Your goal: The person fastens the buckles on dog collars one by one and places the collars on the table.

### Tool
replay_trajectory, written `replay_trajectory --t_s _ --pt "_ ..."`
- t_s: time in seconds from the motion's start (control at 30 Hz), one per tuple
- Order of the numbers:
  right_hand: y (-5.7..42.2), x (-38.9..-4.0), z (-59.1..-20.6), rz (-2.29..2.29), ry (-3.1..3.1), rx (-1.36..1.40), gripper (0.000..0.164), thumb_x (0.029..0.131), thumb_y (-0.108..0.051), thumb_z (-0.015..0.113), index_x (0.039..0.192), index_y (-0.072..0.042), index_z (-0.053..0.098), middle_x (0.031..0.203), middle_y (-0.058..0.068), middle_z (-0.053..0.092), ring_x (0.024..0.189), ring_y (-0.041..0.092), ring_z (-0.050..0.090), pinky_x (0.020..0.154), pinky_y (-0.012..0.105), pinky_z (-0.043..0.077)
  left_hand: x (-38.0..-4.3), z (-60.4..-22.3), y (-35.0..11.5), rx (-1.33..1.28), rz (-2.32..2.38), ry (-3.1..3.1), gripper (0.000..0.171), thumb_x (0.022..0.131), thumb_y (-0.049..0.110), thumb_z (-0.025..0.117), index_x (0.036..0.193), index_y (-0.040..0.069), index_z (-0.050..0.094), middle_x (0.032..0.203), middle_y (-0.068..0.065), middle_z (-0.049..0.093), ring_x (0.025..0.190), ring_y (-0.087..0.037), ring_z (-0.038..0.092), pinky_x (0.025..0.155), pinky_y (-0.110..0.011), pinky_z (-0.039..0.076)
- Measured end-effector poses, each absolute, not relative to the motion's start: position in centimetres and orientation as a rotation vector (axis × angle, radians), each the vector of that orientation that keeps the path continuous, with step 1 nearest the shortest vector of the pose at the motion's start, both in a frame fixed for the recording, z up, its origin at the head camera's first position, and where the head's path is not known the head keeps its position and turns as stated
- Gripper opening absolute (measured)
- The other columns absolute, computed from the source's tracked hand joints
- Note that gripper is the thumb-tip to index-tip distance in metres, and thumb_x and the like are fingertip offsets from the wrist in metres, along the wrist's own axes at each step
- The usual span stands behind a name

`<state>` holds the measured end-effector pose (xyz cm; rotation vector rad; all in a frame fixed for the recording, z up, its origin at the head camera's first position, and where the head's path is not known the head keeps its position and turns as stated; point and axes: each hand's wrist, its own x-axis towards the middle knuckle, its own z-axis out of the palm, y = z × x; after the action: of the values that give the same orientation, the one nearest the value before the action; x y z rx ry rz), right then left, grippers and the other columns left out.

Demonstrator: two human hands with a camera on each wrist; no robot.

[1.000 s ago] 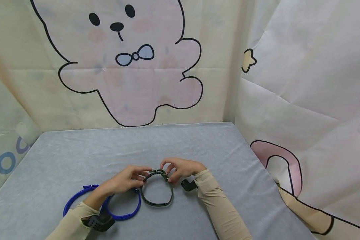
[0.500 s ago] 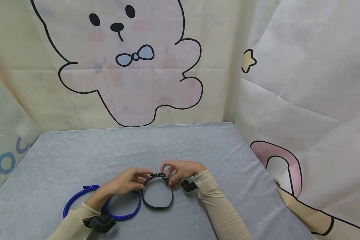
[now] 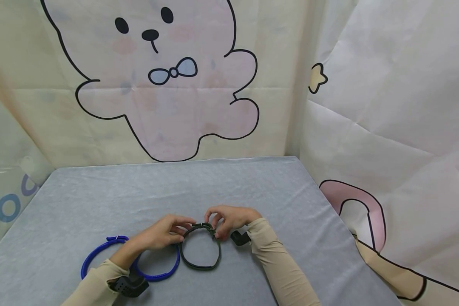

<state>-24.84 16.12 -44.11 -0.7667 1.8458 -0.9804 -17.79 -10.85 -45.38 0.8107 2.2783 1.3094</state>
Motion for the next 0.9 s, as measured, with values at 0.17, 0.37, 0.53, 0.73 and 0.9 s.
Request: replay_trajectory --t_s 0.17,0.37,0.53,0.73,0.9 --pt "16.09 -24.82 -44.10 -0.937 1.885 -0.830 0.041 0.091 0.005 0.068 0.129 -0.006 0.059 0.111 0.012 0.064 0.074 0.015 0.068 0.072 0.027 0.056 -17.68 -45.31 -10.70 0.823 1.308 2.279 0.052 0.090 -0.013 0.064 0.140 -0.007 0.054 0.125 -0.029 0.065 0.110 -0.040 0.069 0.091 -0.041 0.058" --pt "16.06 -24.85 -44.23 -0.920 1.910 -0.855 0.041 0.091 0.003 0.069 0.130 -0.007 0.061 0.115 0.015 0.066 0.078 0.015 0.069 0.074 0.026 0.056 -17.57 -45.27 -10.69 0.821 1.300 2.289 0.049 0.092 -0.009 0.064 0.140 -0.008 0.054 0.125 -0.029 0.066 0.113 -0.041 0.068 0.093 -0.043 0.057" --pt "16.06 -24.93 -44.36 -0.915 1.924 -0.854 0.041 0.090 0.002 0.071 0.130 -0.007 0.063 0.116 0.014 0.067 0.075 0.014 0.068 0.073 0.026 0.056 -17.72 -45.52 -10.73 0.836 1.293 2.304 0.044 0.097 0.001 0.063 0.140 -0.007 0.055 0.125 -0.026 0.067 0.117 -0.040 0.066 0.095 -0.047 0.056" --pt "16.07 -24.95 -44.40 -0.921 1.914 -0.855 0.040 0.092 -0.001 0.071 0.131 -0.007 0.062 0.116 0.014 0.067 0.072 0.013 0.068 0.072 0.026 0.056 -17.87 -45.69 -10.69 0.793 1.291 2.324 0.040 0.103 0.012 0.058 0.140 -0.003 0.057 0.127 -0.023 0.068 0.115 -0.035 0.068 0.087 -0.041 0.057" --pt "16.11 -25.05 -44.54 -0.924 1.908 -0.848 0.040 0.092 -0.002 0.071 0.132 -0.007 0.062 0.117 0.014 0.066 0.072 0.014 0.068 0.073 0.027 0.057 -17.90 -45.68 -10.64 0.765 1.306 2.305 0.040 0.105 0.015 0.055 0.141 -0.003 0.056 0.130 -0.025 0.066 0.111 -0.033 0.070 0.085 -0.041 0.058"
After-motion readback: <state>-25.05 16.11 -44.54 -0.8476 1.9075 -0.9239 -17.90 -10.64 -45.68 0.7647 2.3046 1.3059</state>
